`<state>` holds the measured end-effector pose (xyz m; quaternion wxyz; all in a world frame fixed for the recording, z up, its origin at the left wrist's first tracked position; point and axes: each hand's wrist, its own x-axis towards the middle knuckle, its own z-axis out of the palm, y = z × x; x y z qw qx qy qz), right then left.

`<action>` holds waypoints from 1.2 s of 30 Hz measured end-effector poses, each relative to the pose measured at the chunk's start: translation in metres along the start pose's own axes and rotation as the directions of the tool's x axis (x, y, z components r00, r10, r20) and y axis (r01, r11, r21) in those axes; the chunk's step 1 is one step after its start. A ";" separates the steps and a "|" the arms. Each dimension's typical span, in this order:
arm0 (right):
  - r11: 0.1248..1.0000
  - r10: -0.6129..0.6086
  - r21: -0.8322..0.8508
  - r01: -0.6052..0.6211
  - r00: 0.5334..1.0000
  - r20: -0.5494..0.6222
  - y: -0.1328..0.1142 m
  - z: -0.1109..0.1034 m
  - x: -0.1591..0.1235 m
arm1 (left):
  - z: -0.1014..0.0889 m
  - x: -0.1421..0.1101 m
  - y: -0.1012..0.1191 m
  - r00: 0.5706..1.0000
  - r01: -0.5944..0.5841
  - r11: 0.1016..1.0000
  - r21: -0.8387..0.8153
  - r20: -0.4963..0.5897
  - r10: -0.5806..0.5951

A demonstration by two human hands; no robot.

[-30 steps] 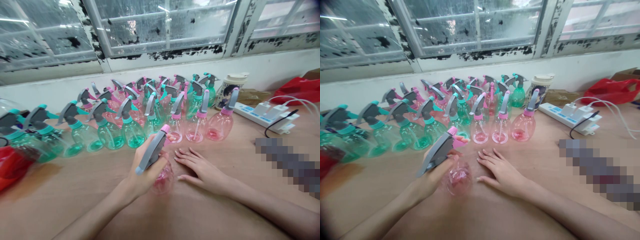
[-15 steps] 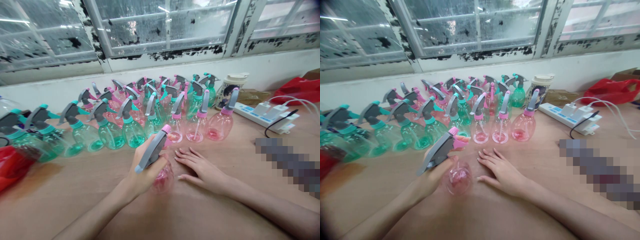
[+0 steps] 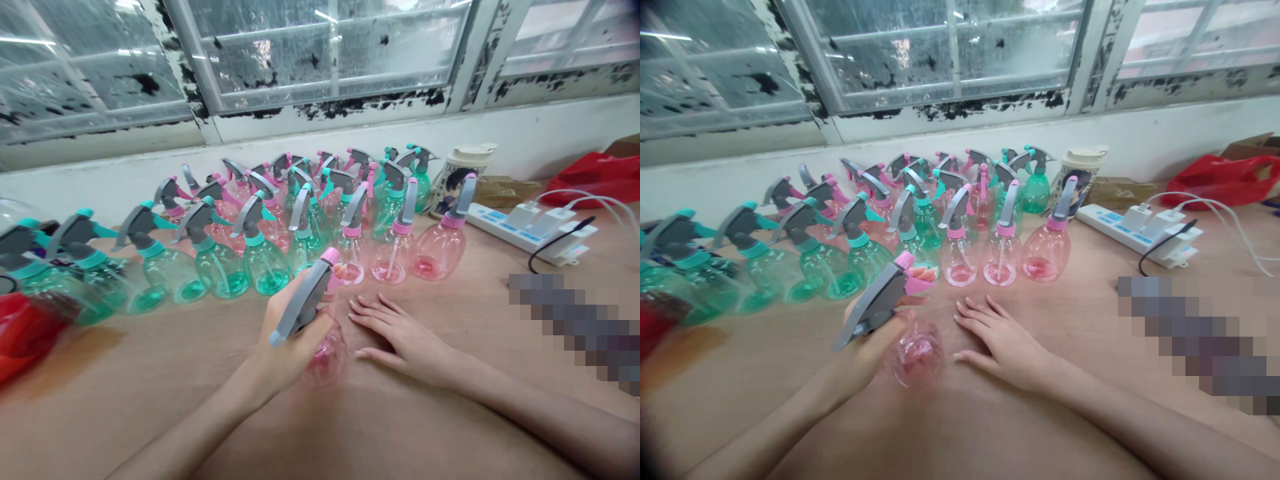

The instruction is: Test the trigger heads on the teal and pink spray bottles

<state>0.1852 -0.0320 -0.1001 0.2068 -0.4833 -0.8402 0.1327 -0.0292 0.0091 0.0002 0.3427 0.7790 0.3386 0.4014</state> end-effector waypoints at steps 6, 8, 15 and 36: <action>1.000 -0.001 0.004 0.001 1.000 0.004 0.000 0.000 0.000 | 0.000 0.000 -0.001 1.000 -0.017 1.000 0.012 -0.024 0.018; 1.000 0.000 -0.001 0.000 1.000 0.009 0.001 0.000 0.000 | 0.000 0.000 -0.001 1.000 -0.011 1.000 0.022 -0.028 0.011; 1.000 -0.010 0.012 0.011 1.000 -0.015 0.001 0.001 0.000 | -0.001 0.001 0.001 0.999 0.047 0.999 0.011 0.003 -0.047; 1.000 -0.012 0.000 0.012 1.000 -0.011 0.001 0.001 0.000 | -0.002 0.003 0.007 0.998 0.057 0.998 -0.032 -0.011 -0.057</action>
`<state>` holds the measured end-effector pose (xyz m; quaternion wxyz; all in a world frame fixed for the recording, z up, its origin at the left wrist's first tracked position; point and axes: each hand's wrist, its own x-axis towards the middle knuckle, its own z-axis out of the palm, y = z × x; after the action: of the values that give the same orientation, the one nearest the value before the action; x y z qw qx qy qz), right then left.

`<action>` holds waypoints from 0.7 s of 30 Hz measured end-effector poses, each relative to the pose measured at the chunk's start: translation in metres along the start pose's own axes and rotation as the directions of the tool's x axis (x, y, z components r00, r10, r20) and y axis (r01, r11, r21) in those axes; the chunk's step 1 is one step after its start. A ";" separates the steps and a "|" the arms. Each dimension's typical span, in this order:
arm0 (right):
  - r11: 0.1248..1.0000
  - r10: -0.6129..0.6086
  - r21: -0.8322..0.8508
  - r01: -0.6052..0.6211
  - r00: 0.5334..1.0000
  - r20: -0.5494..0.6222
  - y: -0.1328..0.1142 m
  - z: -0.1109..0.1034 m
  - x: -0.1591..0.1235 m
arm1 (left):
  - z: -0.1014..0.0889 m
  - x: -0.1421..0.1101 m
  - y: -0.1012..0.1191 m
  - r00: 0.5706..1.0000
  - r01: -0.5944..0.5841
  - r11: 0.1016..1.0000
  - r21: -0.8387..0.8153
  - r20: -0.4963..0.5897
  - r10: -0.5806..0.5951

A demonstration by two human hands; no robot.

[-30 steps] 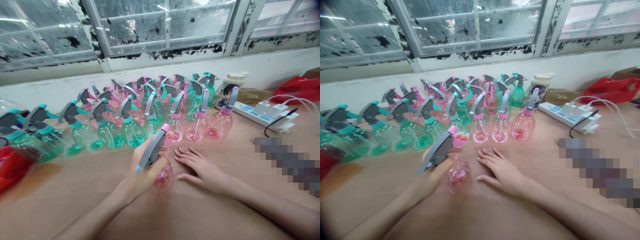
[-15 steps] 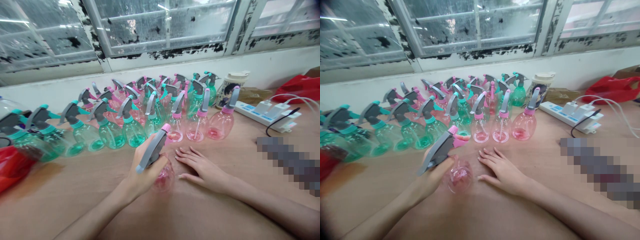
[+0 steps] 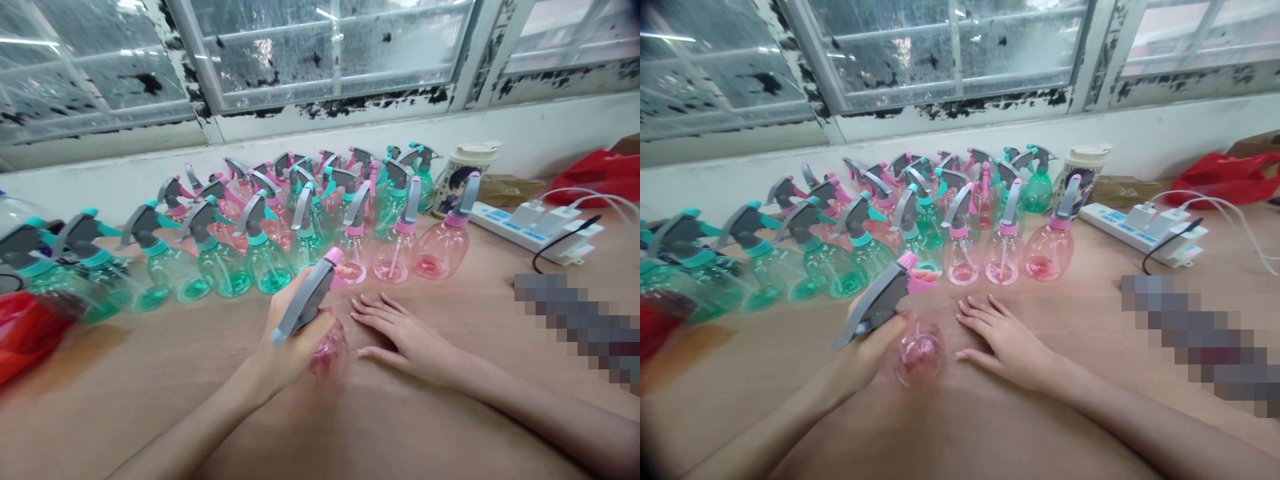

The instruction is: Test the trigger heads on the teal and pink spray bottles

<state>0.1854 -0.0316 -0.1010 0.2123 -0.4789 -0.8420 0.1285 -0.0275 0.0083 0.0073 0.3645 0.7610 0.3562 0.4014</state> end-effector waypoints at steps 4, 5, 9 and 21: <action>1.000 -0.011 0.011 0.011 1.000 -0.015 0.001 0.000 0.000 | 0.001 0.000 0.000 1.000 0.029 1.000 0.004 -0.010 -0.029; 1.000 -0.012 0.013 0.012 1.000 -0.015 0.001 0.000 0.000 | 0.002 0.000 0.000 1.000 0.026 1.000 0.001 -0.014 -0.026; 1.000 -0.005 0.009 0.005 1.000 -0.005 0.001 0.000 0.000 | 0.002 -0.001 -0.001 1.000 0.015 1.000 -0.017 0.000 -0.015; 1.000 -0.010 0.010 0.010 1.000 -0.009 0.001 0.001 0.000 | 0.001 -0.002 -0.003 1.000 0.025 1.000 0.019 0.004 -0.025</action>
<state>0.1860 -0.0310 -0.1027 0.2192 -0.4744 -0.8427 0.1297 -0.0281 0.0081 0.0038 0.3631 0.7607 0.3687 0.3920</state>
